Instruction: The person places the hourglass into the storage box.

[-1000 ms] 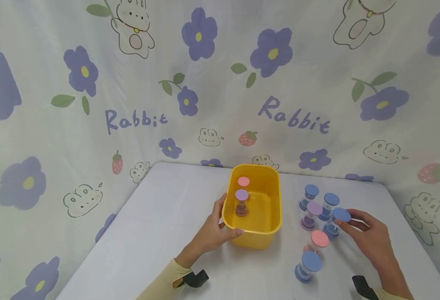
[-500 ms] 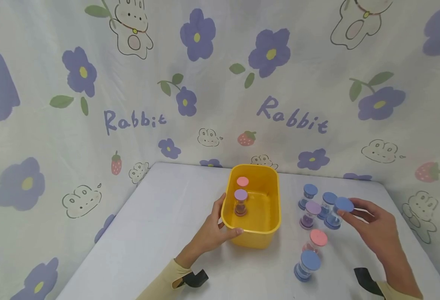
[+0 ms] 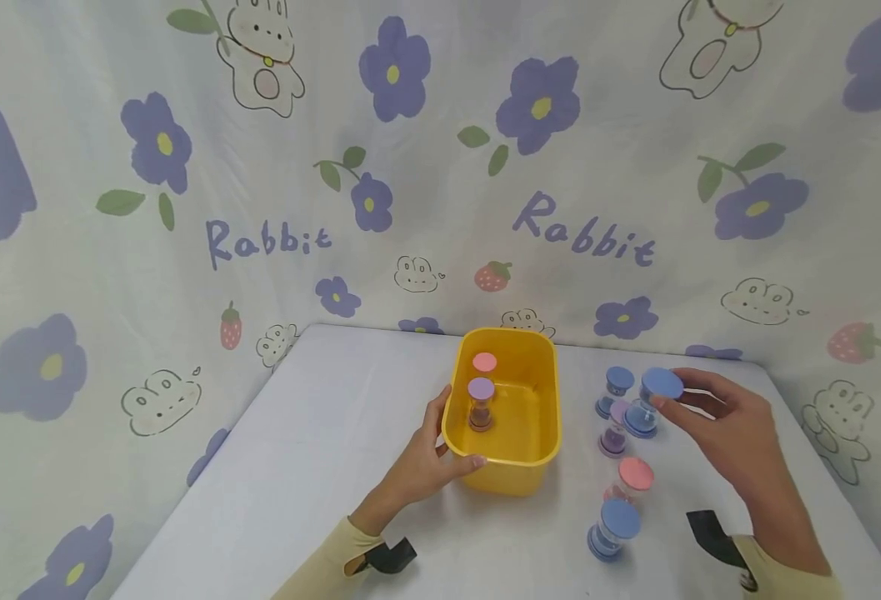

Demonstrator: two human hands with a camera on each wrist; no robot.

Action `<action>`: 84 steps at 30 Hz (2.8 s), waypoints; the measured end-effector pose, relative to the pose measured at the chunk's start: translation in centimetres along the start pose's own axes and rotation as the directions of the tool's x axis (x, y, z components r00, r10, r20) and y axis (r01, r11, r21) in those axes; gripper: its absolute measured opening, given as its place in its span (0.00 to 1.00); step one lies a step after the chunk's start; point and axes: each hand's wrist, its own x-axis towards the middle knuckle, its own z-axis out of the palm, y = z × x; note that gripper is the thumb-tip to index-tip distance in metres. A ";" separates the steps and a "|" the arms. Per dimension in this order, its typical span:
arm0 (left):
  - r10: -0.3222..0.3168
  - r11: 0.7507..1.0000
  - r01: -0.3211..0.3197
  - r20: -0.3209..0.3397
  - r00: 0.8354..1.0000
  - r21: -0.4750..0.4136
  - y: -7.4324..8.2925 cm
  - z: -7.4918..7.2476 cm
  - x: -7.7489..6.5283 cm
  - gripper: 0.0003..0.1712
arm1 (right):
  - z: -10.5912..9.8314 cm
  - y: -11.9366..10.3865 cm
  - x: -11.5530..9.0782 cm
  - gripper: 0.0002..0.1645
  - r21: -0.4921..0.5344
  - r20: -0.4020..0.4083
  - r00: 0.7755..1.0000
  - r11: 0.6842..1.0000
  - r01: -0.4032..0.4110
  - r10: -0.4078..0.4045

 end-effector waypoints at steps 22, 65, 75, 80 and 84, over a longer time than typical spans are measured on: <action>-0.007 1.000 0.007 -0.002 1.000 0.008 0.2 0.0 -0.1 0.66 | 3.6 -5.6 -0.4 0.36 0.046 0.050 0.986 0.987 0.156 -0.159; -0.032 0.999 0.032 -0.006 0.999 0.007 -0.1 0.1 -0.1 0.66 | 13.6 -10.7 -0.1 0.32 0.153 0.301 0.942 0.983 0.105 -0.148; -0.018 1.000 0.018 -0.009 1.000 0.017 -0.2 0.2 -0.1 0.64 | 15.7 -10.2 0.4 0.28 0.151 0.388 0.911 0.984 0.090 -0.143; -0.028 0.999 0.028 -0.007 1.000 0.023 -0.2 0.2 -0.2 0.64 | 16.7 -9.9 0.1 0.28 0.128 0.418 0.901 0.990 0.065 -0.113; -0.035 0.999 0.036 -0.009 0.999 0.027 -0.3 0.2 -0.2 0.64 | 17.4 -9.8 -0.1 0.27 0.096 0.408 0.909 0.994 0.051 -0.086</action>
